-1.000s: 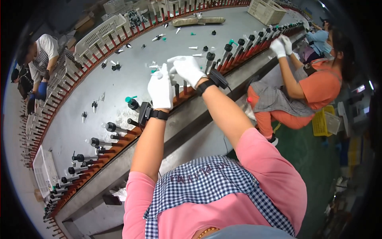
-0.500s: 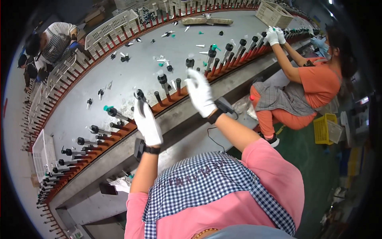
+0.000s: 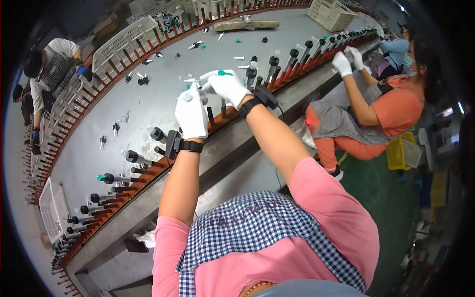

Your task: Assembling pump mechanisms for bottles on a production line.

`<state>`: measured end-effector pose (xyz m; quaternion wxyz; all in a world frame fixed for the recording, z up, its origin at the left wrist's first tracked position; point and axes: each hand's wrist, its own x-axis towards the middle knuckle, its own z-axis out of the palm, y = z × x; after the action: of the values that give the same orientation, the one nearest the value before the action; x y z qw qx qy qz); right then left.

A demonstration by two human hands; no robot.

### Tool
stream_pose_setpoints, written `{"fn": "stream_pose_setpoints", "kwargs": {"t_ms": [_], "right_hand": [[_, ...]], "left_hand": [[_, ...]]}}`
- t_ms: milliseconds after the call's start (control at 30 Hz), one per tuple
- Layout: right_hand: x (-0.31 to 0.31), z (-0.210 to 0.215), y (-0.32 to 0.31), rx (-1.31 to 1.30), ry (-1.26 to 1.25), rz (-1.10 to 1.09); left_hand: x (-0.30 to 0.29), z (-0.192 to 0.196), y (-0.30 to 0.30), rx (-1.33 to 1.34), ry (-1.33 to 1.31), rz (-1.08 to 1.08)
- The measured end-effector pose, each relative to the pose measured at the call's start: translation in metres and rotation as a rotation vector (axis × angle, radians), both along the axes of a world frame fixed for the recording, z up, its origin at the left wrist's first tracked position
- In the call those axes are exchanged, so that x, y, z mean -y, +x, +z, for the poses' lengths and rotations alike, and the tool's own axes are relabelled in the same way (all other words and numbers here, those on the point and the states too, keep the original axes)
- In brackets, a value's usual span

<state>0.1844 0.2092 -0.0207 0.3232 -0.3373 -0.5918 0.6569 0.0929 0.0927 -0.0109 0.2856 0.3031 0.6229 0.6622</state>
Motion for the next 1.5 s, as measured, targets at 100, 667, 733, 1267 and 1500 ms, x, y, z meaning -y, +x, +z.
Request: {"fn": "stream_pose_setpoints", "kwargs": {"t_ms": [100, 667, 733, 1267, 1500], "right_hand": [[0.010, 0.001, -0.013, -0.023, 0.421, -0.123], [0.013, -0.003, 0.056, 0.240, 0.961, -0.406], [-0.011, -0.008, 0.042, 0.319, 1.166, -0.309], [0.072, -0.029, 0.034, 0.107, 1.041, -0.232], [0.014, -0.029, 0.094, 0.355, 1.170, -0.562]], "left_hand": [[0.004, -0.001, -0.007, 0.082, 0.100, 0.011], [0.058, -0.016, 0.024, -0.932, 0.136, 0.023], [0.021, 0.001, 0.020, -0.971, 0.190, -0.014], [0.065, -0.029, -0.016, -1.032, 0.077, 0.220], [0.104, -0.045, 0.017, -0.998, 0.046, -0.211]]}}
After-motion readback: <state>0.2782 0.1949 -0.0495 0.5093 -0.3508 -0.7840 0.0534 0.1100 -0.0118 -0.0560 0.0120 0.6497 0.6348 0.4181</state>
